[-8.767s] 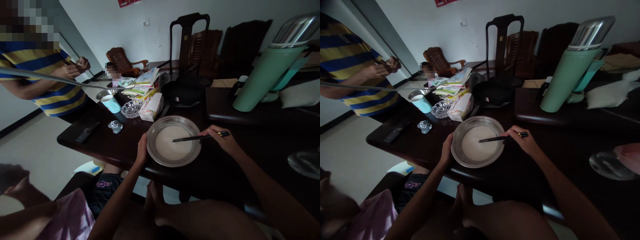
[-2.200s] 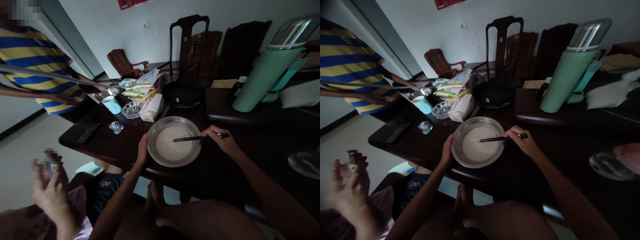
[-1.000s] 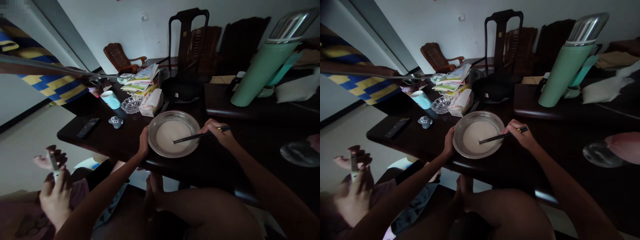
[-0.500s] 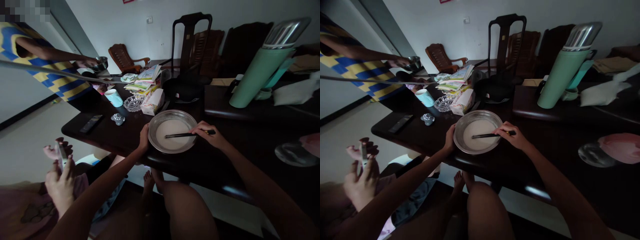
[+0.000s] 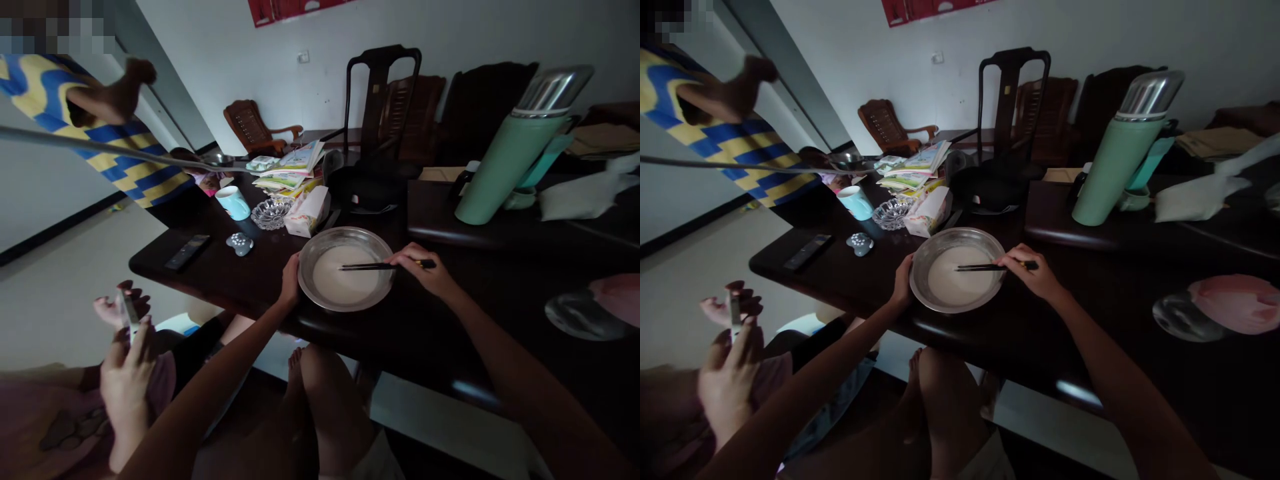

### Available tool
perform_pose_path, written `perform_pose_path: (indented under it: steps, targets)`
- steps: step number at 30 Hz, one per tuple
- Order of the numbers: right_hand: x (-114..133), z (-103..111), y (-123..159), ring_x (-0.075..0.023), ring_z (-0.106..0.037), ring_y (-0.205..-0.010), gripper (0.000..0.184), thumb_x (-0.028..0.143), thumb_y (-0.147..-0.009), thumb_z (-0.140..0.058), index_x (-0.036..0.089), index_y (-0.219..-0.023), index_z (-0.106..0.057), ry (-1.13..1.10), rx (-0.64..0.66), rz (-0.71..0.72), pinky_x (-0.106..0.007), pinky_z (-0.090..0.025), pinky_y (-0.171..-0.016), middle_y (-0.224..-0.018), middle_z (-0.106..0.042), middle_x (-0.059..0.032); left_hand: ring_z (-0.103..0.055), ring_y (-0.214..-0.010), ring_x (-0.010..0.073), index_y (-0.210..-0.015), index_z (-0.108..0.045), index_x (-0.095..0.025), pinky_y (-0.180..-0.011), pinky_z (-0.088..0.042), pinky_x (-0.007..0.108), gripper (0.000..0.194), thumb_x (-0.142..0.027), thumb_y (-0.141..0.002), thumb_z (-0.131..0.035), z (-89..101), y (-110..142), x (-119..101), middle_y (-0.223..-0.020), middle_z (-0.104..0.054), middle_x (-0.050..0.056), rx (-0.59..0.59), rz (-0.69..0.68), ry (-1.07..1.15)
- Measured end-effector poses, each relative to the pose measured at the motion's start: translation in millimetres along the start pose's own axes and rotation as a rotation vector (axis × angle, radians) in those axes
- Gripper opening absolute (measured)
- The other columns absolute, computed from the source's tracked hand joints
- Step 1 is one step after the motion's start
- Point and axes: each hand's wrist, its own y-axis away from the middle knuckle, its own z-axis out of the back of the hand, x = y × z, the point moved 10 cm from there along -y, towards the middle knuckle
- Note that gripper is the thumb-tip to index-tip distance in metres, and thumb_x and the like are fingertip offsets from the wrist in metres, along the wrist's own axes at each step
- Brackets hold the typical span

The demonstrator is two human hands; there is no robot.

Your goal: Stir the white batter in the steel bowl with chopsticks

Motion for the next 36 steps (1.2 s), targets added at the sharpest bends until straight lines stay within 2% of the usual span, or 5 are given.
perform_pose_path:
  steps: [3, 7, 30, 33, 36]
  targets:
    - [-10, 21, 0, -0.0215, -0.067, -0.075, 0.041, 0.053, -0.092, -0.055, 0.023, -0.069, -0.072, -0.081, -0.115, -0.068, -0.037, -0.050, -0.077, -0.072, -0.074, -0.0039, -0.059, -0.110, 0.0264, -0.101, -0.071, -0.017, -0.102, -0.044, 0.036, 0.034, -0.039, -0.091, -0.048, -9.1, -18, -5, -0.109, -0.071, 0.007, -0.033, -0.199, -0.083]
    - [-12, 1, 2, -0.0213, -0.069, -0.073, 0.041, 0.052, -0.093, -0.054, 0.023, -0.070, -0.071, -0.187, 0.037, -0.100, -0.035, -0.051, -0.075, -0.075, -0.074, -0.0041, -0.060, -0.104, 0.0256, -0.104, -0.069, -0.014, -0.097, -0.046, 0.035, 0.038, -0.038, -0.092, -0.042, -2.8, -18, -3, -0.108, -0.071, 0.008, -0.003, -0.309, -0.150]
    - [-15, 11, 0, -0.0219, -0.067, -0.075, 0.044, 0.052, -0.095, -0.051, 0.023, -0.068, -0.070, -0.158, -0.011, -0.096, -0.037, -0.050, -0.077, -0.073, -0.073, -0.0041, -0.059, -0.108, 0.0245, -0.113, -0.065, -0.017, -0.096, -0.050, 0.041, 0.028, -0.036, -0.096, -0.054, -3.6, -9, -5, -0.119, -0.064, 0.007, 0.000, -0.118, -0.117]
    - [-10, -11, 1, -0.0234, -0.066, -0.086, 0.036, 0.050, -0.094, -0.054, 0.025, -0.078, -0.074, -0.114, 0.123, -0.037, -0.039, -0.050, -0.082, -0.084, -0.076, -0.0047, -0.060, -0.106, 0.0234, -0.123, -0.059, -0.017, -0.089, -0.054, 0.043, 0.036, -0.038, -0.094, -0.059, 20.4, 10, -19, -0.126, -0.058, 0.010, -0.001, -0.097, -0.102]
    - [-14, -1, -1, -0.0234, -0.065, -0.087, 0.031, 0.049, -0.093, -0.056, 0.026, -0.083, -0.074, -0.027, 0.046, -0.036, -0.039, -0.049, -0.082, -0.089, -0.076, -0.0047, -0.059, -0.112, 0.0242, -0.123, -0.060, -0.020, -0.095, -0.051, 0.045, 0.037, -0.044, -0.095, -0.056, 94.3, 40, -34, -0.127, -0.059, 0.010, -0.047, -0.102, -0.076]
